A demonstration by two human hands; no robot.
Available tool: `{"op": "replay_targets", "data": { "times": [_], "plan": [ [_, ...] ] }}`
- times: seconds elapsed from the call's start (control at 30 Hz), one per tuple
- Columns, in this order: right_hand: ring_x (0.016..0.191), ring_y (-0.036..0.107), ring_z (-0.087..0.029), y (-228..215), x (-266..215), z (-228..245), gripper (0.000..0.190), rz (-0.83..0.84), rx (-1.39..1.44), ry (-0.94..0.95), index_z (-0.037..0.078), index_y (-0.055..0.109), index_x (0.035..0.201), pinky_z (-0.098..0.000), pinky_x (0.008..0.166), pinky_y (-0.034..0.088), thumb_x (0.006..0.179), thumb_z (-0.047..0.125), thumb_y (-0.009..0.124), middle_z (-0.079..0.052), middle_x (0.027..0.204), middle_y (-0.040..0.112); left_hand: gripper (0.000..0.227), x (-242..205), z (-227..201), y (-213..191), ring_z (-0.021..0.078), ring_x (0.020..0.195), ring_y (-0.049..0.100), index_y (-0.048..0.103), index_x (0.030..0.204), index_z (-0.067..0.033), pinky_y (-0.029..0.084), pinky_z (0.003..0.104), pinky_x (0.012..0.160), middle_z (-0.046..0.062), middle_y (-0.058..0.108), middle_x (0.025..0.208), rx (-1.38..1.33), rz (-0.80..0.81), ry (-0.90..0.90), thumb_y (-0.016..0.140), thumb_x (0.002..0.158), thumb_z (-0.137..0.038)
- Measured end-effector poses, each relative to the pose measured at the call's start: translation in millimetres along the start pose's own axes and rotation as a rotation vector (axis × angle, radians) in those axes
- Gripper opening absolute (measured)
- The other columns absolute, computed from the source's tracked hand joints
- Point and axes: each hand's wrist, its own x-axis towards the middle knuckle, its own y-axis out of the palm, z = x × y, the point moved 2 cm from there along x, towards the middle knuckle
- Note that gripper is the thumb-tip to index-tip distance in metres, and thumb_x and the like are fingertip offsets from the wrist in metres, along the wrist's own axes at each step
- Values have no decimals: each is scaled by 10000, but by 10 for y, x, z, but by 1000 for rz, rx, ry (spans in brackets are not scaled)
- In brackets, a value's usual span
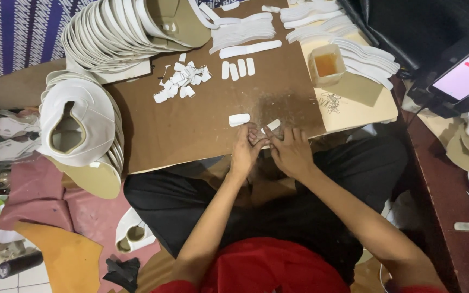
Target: The person sits at a table and repeatedly picks up small white foam pieces, applies glue from a container, and attaches them to larger white shoe components. The person handles the pieces by hand, arranging them in a row on the table as they work.
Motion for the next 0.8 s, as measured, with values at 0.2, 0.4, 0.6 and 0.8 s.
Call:
{"op": "replay_targets", "data": {
  "times": [0.2,0.4,0.6,0.8],
  "plan": [
    [927,583,-338,-104,78,-18,239,21,-44,-65,196,753,986,-444,756,405,840,352,643,-146,977,588,536,20,73,-11,283,901,674,592,1188,-132,563,408,825,80,622,932,5,34,-34,897,756,-220],
    [882,589,-327,-215,53,-157,231,-33,-151,-142,232,744,1010,-444,761,431,856,335,607,-135,952,594,567,4,161,19,265,896,681,587,1186,-132,565,399,824,78,632,932,-22,48,-39,908,728,-223],
    [975,582,-299,-138,96,-82,236,-58,-102,-200,260,724,1004,-422,775,436,854,345,563,-105,1078,598,574,5,183,11,305,957,689,580,1227,-148,558,434,865,98,647,1022,-21,73,-60,893,756,-245],
    [930,574,-307,52,107,-115,217,-37,-64,-140,244,714,948,-423,754,434,821,377,597,-93,1026,576,322,42,93,-34,268,900,708,654,1082,-162,587,396,817,44,623,946,68,81,-16,827,835,-274]
  ]
}}
